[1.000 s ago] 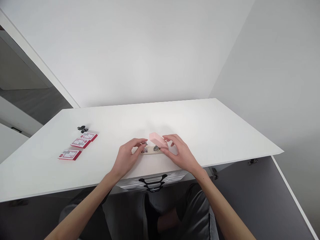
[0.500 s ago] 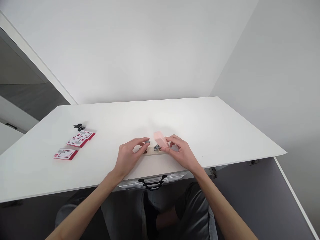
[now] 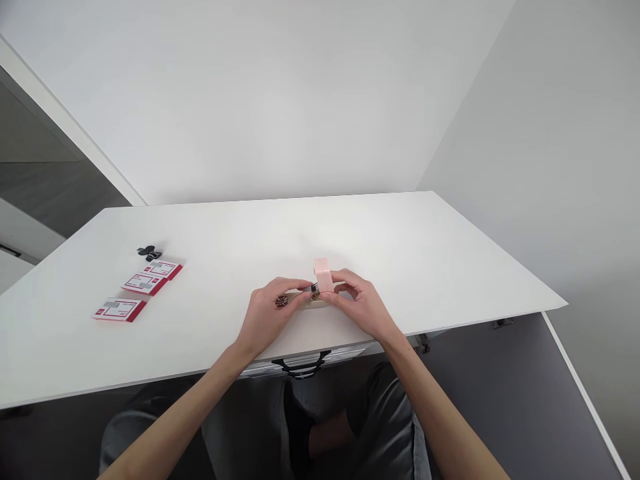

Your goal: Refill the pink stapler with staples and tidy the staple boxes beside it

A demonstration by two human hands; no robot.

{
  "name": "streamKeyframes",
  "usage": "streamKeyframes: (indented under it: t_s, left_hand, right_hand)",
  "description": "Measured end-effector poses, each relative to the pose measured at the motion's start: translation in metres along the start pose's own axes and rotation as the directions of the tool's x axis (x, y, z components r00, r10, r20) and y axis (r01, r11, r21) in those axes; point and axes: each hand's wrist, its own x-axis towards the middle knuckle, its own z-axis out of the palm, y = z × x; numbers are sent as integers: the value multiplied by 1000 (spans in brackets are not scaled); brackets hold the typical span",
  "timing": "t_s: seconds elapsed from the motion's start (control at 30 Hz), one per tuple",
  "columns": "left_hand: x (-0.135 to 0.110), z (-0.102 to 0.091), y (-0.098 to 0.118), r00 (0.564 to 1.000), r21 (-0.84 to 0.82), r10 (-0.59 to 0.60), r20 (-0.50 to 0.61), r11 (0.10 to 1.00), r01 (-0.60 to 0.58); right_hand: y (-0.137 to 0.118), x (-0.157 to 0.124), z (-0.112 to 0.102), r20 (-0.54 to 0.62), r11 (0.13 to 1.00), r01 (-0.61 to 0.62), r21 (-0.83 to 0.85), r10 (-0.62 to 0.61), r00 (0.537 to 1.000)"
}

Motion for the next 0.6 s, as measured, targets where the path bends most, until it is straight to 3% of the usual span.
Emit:
streamKeyframes:
  t_s: [0.6]
  left_hand:
    - [1,4,-9,999,42,47,-22,998,-47]
  right_hand:
    - [1,0,-1,0,998,-20,53,20,1000]
